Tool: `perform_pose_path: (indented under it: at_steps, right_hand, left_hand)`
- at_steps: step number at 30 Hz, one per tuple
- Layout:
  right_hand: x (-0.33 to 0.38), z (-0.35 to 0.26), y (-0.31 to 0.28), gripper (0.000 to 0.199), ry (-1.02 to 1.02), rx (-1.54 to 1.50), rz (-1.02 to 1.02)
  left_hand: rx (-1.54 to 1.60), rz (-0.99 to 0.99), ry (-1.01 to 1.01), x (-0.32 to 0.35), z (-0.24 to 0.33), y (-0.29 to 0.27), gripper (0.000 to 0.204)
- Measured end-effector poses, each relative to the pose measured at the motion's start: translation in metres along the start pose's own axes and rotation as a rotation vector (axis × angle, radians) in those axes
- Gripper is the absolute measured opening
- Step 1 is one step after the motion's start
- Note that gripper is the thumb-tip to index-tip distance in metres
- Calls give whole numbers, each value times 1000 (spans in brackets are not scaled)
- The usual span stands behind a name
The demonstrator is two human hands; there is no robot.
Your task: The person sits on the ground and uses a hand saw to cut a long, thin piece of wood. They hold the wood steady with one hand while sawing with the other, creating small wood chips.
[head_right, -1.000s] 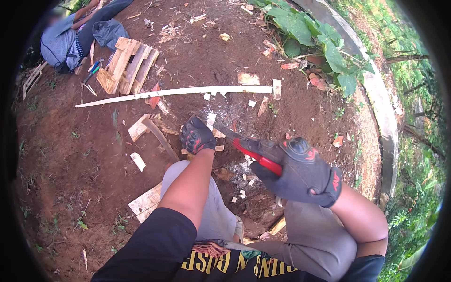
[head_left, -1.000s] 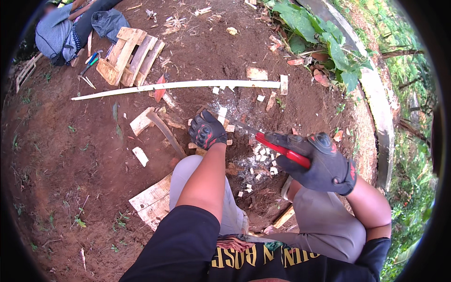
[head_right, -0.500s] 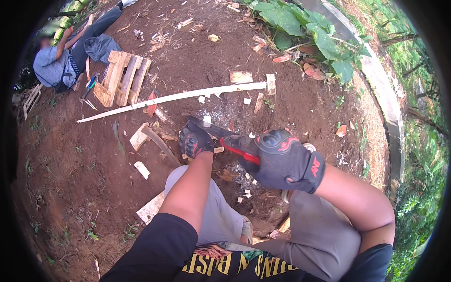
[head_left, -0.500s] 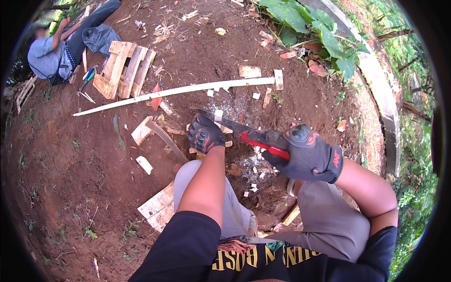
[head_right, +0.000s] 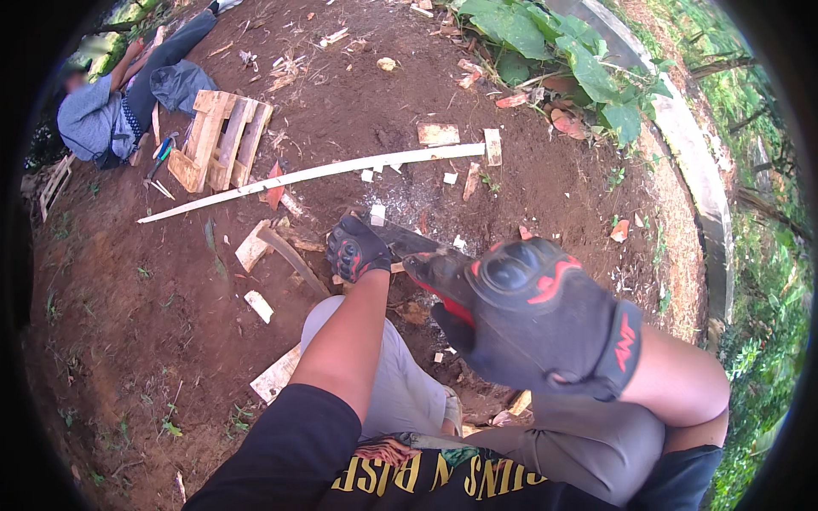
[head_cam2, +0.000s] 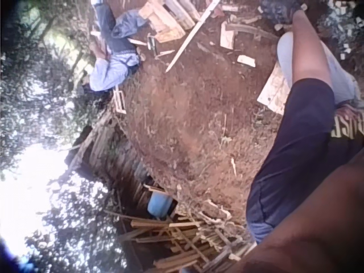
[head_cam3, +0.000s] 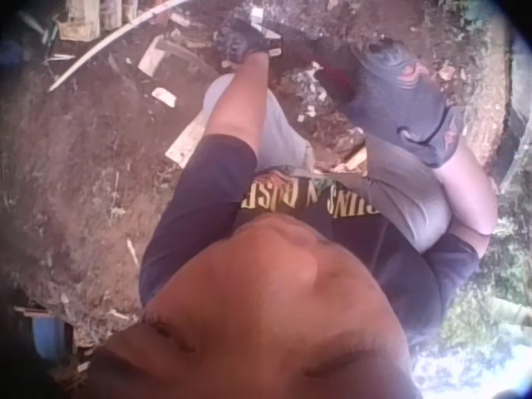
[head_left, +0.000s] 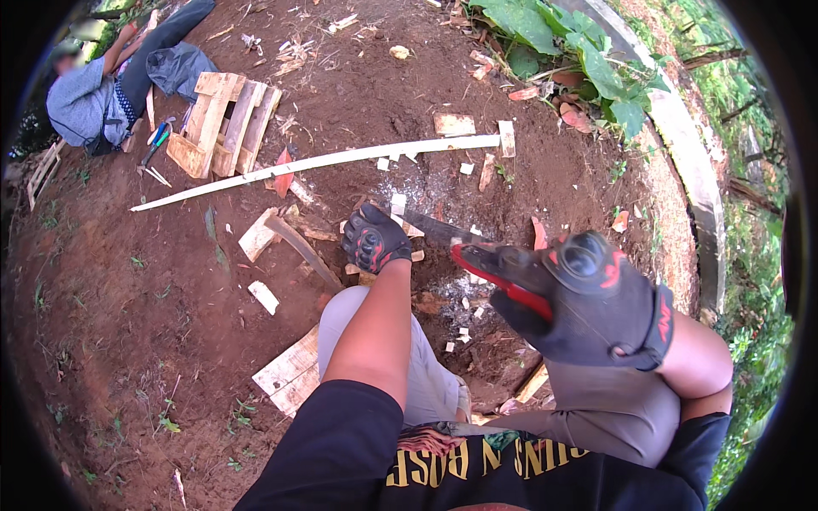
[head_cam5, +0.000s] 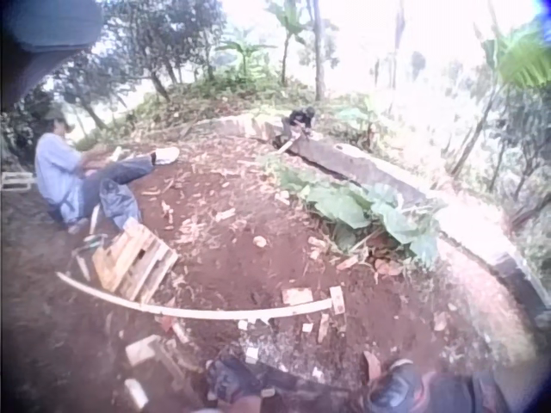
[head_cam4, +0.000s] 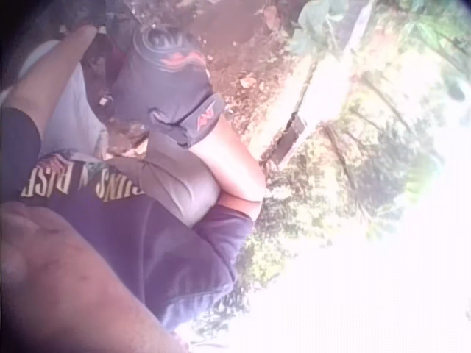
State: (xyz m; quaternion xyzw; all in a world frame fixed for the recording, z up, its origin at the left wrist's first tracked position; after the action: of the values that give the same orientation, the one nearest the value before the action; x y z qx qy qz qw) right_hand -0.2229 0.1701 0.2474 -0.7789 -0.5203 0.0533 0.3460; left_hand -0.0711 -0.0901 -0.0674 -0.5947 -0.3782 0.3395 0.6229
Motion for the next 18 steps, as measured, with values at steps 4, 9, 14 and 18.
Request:
perform_pose_path:
  at_steps: [4, 9, 14, 18]
  right_hand:
    - [-7, 93, 95, 41, -44, 122, 105]
    - [-8, 7, 4, 39, 92, 58, -74]
    - [-23, 62, 65, 47, -12, 104, 33]
    - [-8, 3, -3, 50, 93, 53, -132]
  left_hand:
    - [84, -56, -81, 5, 40, -9, 53]
    - [-20, 5, -1, -1, 2, 1, 52]
    - [8, -19, 12, 2, 26, 5, 53]
    - [33, -37, -90, 1, 10, -13, 53]
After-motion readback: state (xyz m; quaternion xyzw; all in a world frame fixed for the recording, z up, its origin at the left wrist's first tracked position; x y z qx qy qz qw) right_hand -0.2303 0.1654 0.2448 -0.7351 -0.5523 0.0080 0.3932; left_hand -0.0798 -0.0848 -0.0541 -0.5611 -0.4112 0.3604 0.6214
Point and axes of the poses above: each hand's wrist, its own x-axis away from the middle knuckle, its own y-axis out of the palm, z = x × y, the point moved 3 cm from there along -x, towards the middle knuckle, and after that the axes turned 1 degree about z, right-handed, at the moved point
